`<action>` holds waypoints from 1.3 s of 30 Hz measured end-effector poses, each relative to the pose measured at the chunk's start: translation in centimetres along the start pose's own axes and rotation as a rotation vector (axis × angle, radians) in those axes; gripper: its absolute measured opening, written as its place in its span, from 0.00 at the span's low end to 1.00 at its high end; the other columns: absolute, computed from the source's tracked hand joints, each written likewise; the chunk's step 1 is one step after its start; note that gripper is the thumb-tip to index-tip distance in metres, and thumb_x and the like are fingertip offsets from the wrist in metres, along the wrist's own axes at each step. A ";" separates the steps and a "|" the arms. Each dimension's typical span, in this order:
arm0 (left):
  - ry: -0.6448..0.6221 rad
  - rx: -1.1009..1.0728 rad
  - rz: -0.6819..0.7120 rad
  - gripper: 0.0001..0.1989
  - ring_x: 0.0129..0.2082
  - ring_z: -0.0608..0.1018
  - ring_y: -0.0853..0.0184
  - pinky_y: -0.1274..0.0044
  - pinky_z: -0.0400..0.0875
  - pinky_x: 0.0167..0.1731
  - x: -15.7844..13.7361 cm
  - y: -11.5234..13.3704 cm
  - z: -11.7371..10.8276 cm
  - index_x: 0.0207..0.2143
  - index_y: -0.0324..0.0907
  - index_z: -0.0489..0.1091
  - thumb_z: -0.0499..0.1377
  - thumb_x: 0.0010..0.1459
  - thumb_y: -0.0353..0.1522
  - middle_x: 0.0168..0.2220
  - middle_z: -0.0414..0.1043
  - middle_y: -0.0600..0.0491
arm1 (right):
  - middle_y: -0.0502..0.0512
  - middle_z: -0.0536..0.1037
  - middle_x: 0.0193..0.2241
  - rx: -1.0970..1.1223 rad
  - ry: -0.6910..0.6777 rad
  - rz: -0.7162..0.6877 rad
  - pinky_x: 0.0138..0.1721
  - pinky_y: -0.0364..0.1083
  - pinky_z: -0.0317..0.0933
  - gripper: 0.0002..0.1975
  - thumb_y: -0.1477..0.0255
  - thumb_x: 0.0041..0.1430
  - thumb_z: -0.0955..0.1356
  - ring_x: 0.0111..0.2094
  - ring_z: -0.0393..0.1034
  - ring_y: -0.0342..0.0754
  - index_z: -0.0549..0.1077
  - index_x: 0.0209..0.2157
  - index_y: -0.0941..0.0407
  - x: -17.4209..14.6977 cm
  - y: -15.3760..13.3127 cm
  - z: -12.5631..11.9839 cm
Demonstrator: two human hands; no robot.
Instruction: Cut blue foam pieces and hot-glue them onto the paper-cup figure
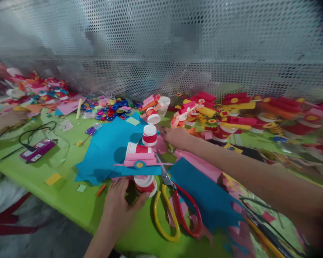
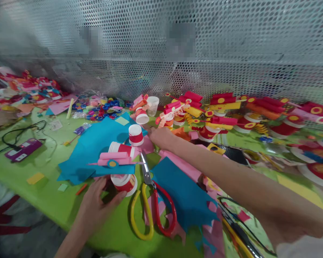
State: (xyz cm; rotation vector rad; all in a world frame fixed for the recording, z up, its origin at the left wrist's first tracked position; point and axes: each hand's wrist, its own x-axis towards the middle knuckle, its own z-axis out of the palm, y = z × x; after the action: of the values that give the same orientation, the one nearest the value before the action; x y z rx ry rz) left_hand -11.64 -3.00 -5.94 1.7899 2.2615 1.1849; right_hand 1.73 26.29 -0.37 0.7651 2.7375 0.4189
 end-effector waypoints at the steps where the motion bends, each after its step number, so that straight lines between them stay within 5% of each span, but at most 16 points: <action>1: -0.005 -0.002 0.002 0.19 0.40 0.83 0.54 0.66 0.80 0.38 0.0 0.0 0.0 0.44 0.44 0.74 0.63 0.62 0.49 0.41 0.83 0.46 | 0.58 0.78 0.52 -0.004 -0.004 0.000 0.43 0.53 0.76 0.17 0.67 0.70 0.69 0.44 0.78 0.50 0.72 0.57 0.57 0.0 0.0 0.0; 7: 0.001 -0.002 0.033 0.18 0.41 0.83 0.55 0.66 0.80 0.38 -0.1 -0.1 0.0 0.46 0.44 0.74 0.64 0.63 0.47 0.41 0.82 0.46 | 0.68 0.74 0.59 0.032 0.040 -0.032 0.35 0.50 0.70 0.18 0.78 0.69 0.63 0.44 0.79 0.56 0.74 0.57 0.57 -1.6 -0.1 -0.8; 14: -0.019 0.015 0.018 0.18 0.42 0.83 0.54 0.65 0.80 0.39 0.0 -0.1 -0.1 0.46 0.44 0.74 0.64 0.62 0.47 0.43 0.82 0.46 | 0.64 0.80 0.53 0.139 0.082 0.185 0.36 0.49 0.66 0.20 0.66 0.74 0.58 0.49 0.78 0.61 0.76 0.56 0.54 -4.3 2.1 -2.0; 24: -0.014 0.003 0.013 0.18 0.42 0.83 0.54 0.64 0.80 0.40 -0.1 -0.1 0.1 0.47 0.44 0.74 0.65 0.62 0.46 0.42 0.82 0.47 | 0.59 0.79 0.51 0.202 0.016 0.299 0.48 0.57 0.73 0.19 0.60 0.71 0.68 0.47 0.77 0.53 0.74 0.55 0.57 -3.1 1.8 1.0; 39: 0.020 0.021 0.039 0.19 0.39 0.83 0.55 0.66 0.79 0.37 -0.2 -0.2 0.1 0.46 0.45 0.73 0.65 0.61 0.47 0.40 0.82 0.48 | 0.60 0.78 0.50 0.068 0.084 0.208 0.43 0.54 0.74 0.17 0.66 0.73 0.65 0.47 0.77 0.54 0.70 0.59 0.57 -3.4 0.3 -0.8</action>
State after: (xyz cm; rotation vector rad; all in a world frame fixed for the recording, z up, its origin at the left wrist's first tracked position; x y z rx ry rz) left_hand -11.66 -3.12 -6.23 1.8459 2.2683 1.1948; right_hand 4.40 24.59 1.08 1.0796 2.7715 0.4107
